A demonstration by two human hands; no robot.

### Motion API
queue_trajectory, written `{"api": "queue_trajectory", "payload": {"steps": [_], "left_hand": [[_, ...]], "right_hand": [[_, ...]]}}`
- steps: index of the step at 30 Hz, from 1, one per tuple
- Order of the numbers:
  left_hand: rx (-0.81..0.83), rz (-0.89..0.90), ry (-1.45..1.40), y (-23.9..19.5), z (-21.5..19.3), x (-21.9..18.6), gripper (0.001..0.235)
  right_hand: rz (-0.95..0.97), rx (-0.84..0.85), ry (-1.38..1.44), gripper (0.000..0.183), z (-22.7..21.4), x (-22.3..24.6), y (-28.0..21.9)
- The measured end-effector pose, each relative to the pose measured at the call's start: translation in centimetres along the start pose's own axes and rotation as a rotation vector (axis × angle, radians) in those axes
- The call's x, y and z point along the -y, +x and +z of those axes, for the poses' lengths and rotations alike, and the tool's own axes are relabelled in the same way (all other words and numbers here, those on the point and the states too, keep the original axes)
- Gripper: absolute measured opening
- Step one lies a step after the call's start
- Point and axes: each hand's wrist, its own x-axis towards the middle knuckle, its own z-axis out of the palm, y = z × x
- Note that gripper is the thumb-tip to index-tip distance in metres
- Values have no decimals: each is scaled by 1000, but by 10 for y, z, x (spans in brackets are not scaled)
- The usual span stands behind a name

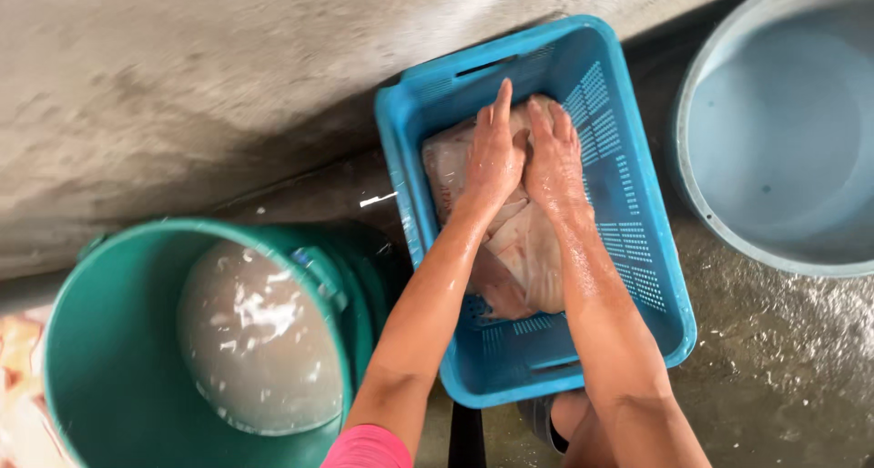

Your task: The person washes large, flat pieces of raw meat by hand in a green bucket filled with water. They scrub the surface of each piece, rinse it, and then place it into a blue plastic basket. The process is repeated for multiple pieces taken from a pile on the floor.

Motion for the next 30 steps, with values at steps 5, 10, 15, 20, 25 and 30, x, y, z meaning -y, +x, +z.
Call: {"api": "queue_trajectory", "payload": {"steps": [5, 10, 15, 20, 25, 30], "left_hand": [[-133, 72, 93, -37, -125, -43, 76], [-297, 56, 105, -116, -248, -27, 66], [-367, -73, 206, -193, -351, 41, 52], [-350, -293, 282, -258, -387, 140, 49], [-109, -471, 329, -294, -390, 215, 53], [231, -561, 498, -288, -394, 232, 32]], "right_hand": [[-300, -83, 86, 51, -29, 107, -29], [-507, -52, 144, 45, -8, 221, -86], [-658, 95, 192, 37, 60, 316, -137], [-486, 547, -22, 43, 160, 366, -162], [-309, 868, -258, 81, 250, 368, -177], [-146, 1015, -393, 82, 360, 299, -179]]}}
